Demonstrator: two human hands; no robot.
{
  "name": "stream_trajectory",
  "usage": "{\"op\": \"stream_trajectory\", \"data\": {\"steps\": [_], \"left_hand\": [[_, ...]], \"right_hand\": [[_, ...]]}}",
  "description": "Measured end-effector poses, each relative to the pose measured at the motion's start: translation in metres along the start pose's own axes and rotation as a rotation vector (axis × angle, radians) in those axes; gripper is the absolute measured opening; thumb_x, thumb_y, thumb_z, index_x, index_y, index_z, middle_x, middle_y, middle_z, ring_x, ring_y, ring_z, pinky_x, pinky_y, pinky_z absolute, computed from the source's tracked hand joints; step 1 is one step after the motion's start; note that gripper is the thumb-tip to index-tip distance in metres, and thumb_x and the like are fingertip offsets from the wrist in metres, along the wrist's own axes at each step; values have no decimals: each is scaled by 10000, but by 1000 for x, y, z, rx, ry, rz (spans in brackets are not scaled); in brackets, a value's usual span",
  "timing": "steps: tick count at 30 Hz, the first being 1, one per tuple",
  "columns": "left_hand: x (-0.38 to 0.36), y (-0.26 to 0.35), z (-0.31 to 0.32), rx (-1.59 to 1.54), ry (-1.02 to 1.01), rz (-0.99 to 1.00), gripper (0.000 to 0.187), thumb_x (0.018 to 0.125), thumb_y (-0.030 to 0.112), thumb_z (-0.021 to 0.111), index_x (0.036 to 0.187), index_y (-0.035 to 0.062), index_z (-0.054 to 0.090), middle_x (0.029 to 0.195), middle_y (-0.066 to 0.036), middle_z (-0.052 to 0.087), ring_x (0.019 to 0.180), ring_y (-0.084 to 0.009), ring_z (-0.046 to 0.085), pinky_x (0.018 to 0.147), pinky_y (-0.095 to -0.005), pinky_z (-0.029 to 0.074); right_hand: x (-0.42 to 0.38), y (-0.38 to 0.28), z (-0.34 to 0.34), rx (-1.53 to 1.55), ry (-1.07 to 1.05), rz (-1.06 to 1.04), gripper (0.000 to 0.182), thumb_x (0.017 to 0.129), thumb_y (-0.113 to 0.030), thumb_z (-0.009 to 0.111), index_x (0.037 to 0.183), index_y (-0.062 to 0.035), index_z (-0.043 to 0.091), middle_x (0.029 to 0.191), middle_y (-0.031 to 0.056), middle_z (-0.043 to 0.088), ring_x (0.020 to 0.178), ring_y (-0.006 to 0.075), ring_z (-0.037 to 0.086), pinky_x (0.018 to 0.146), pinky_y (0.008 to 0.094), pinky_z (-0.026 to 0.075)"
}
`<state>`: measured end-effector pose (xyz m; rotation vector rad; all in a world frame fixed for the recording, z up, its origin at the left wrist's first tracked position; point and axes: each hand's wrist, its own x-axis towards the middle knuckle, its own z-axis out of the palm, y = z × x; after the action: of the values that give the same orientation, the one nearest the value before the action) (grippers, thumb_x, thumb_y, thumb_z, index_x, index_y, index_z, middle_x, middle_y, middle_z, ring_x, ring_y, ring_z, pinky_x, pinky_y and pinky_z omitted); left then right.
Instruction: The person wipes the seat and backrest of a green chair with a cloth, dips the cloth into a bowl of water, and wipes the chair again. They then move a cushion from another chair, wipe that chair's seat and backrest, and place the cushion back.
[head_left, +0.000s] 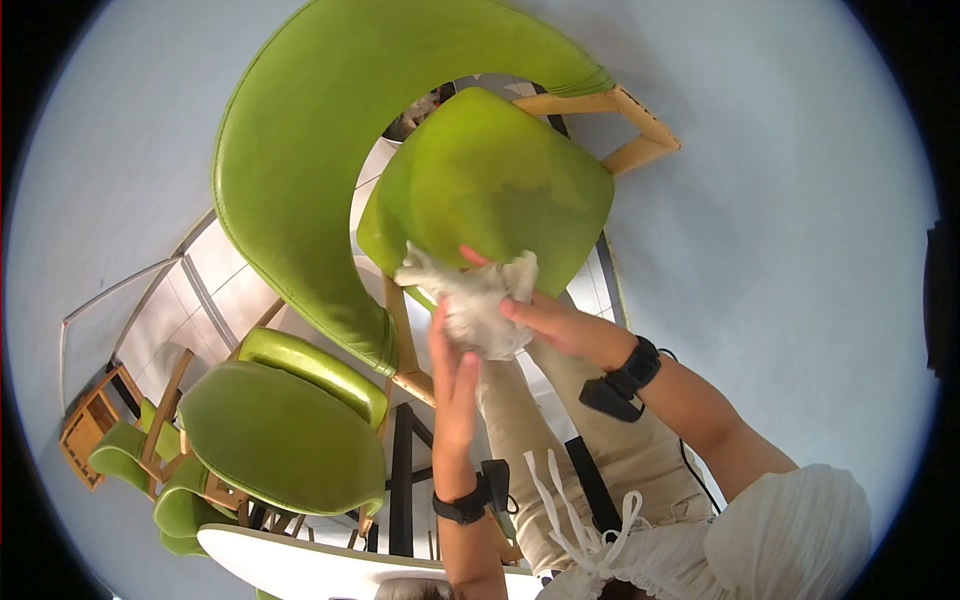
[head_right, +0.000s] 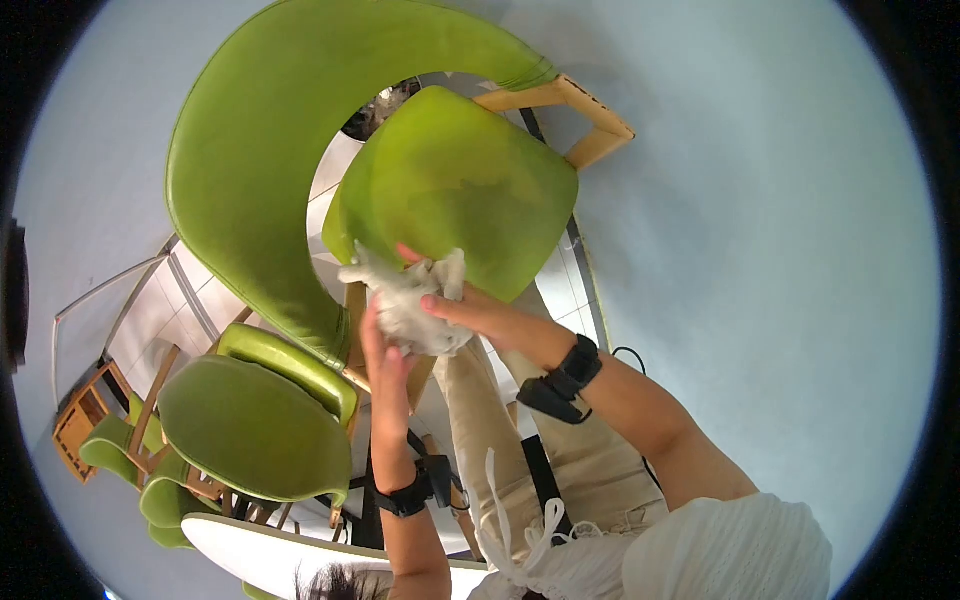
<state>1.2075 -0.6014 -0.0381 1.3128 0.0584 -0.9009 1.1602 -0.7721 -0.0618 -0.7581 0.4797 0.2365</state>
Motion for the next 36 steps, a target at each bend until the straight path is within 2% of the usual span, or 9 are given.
{"op": "stream_trajectory", "data": {"steps": [2, 5, 7, 10, 12, 15, 20, 26, 36], "left_hand": [[1, 12, 3, 163, -151, -73, 587, 921, 104, 558, 1453, 5, 331, 1556, -155, 264, 1402, -276, 308, 1116, -413, 295], [6, 37, -5, 583, -37, -10, 513, 929, 83, 544, 1410, -9, 390, 1523, -174, 323, 1374, -290, 358, 1077, -432, 354], [7, 31, -36, 837, 280, 345, 519, 927, 89, 556, 1408, 2, 383, 1519, -169, 321, 1370, -302, 358, 1081, -457, 337], [16, 45, -50, 938, 777, 320, 657, 918, 127, 589, 1473, 22, 252, 1532, -193, 264, 1362, -323, 350, 1129, -456, 248], [34, 30, -60, 645, 680, 308, 790, 884, 102, 635, 1509, 39, 158, 1542, -212, 228, 1374, -330, 343, 1125, -446, 276], [47, 13, -50, 1099, 791, 284, 962, 818, 107, 707, 1524, 28, 58, 1540, -269, 188, 1390, -390, 307, 1140, -456, 266], [42, 6, -63, 1126, 791, 273, 1033, 774, 132, 744, 1521, 5, 42, 1544, -272, 176, 1387, -419, 302, 1138, -452, 281], [38, -2, -72, 1135, 771, 313, 1042, 772, 142, 741, 1518, -7, 29, 1535, -276, 183, 1390, -432, 285, 1134, -483, 271], [40, 0, -66, 1183, 816, 226, 1034, 777, 144, 729, 1506, -46, 21, 1502, -330, 200, 1378, -465, 285, 1137, -507, 254]], "right_hand": [[3, 0, -15, 4, 27, 43, 749, 910, -350, 662, 1490, -55, 292, 1437, 97, 415, 1316, 192, 404, 1102, 335, 316], [4, 9, -44, -26, 140, 136, 711, 888, -291, 697, 1452, -21, 358, 1383, 106, 475, 1258, 176, 463, 1059, 316, 371], [7, 7, -60, -117, 191, 121, 684, 877, -297, 708, 1423, -20, 404, 1339, 96, 518, 1220, 166, 493, 1038, 309, 388], [22, -4, -83, -295, 379, 32, 588, 854, -313, 728, 1325, -33, 516, 1286, 86, 566, 1144, 148, 542, 993, 301, 418], [44, -13, -118, -434, 522, 46, 562, 864, -301, 720, 1311, -30, 514, 1287, 79, 558, 1144, 141, 535, 985, 299, 422], [84, -41, -151, -801, 647, -84, 582, 809, -355, 754, 1283, -85, 551, 1266, 126, 557, 1155, 218, 542, 992, 353, 423], [140, -14, -188, -1722, 685, -435, 604, 757, -385, 768, 1288, -182, 561, 1331, 152, 456, 1212, 336, 465, 1004, 505, 396], [188, 31, -187, -1841, 861, -530, 654, 717, -419, 781, 1310, -296, 535, 1395, 130, 395, 1257, 414, 396, 970, 523, 410], [200, 183, -48, -1816, 3, -540, 436, 781, -274, 676, 1210, -306, 608, 1374, 16, 457, 1090, 321, 482, 899, 389, 494]]}}
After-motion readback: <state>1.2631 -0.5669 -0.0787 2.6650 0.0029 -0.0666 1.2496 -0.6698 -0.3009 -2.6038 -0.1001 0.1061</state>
